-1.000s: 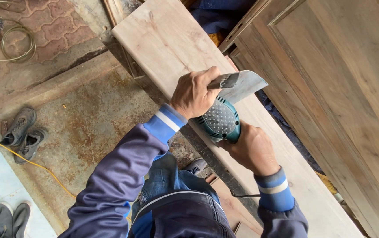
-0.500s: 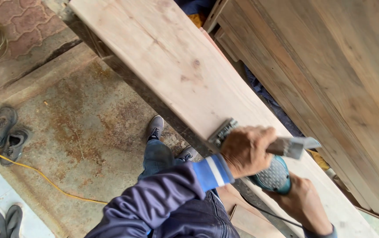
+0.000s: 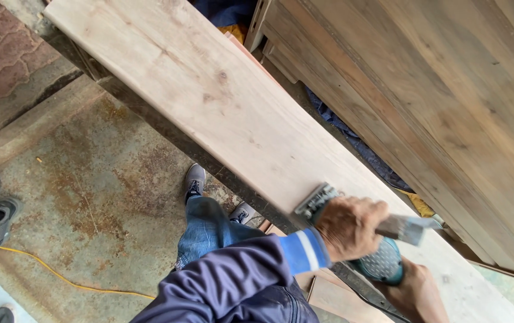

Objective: The person is sanding a long wooden plank using an electric orbital sander and manual sandpaper.

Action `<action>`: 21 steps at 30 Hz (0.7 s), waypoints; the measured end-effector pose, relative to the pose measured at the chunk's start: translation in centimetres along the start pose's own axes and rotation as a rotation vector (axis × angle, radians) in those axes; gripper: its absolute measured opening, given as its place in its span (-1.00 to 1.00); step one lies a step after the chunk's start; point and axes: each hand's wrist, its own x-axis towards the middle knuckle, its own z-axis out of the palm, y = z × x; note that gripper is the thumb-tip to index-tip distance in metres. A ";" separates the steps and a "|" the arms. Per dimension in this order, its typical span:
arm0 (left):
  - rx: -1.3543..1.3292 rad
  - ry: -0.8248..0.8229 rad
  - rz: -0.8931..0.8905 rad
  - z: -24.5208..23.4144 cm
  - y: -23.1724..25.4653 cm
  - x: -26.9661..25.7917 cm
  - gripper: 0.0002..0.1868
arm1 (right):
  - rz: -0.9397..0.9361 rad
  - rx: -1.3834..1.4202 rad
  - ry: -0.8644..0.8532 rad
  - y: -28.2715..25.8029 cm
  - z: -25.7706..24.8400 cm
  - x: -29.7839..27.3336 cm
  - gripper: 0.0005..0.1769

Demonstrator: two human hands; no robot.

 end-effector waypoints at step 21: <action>0.004 0.148 0.014 -3.7 0.3 -0.9 -0.79 | -0.083 -0.026 -0.021 5.6 6.3 8.1 -0.14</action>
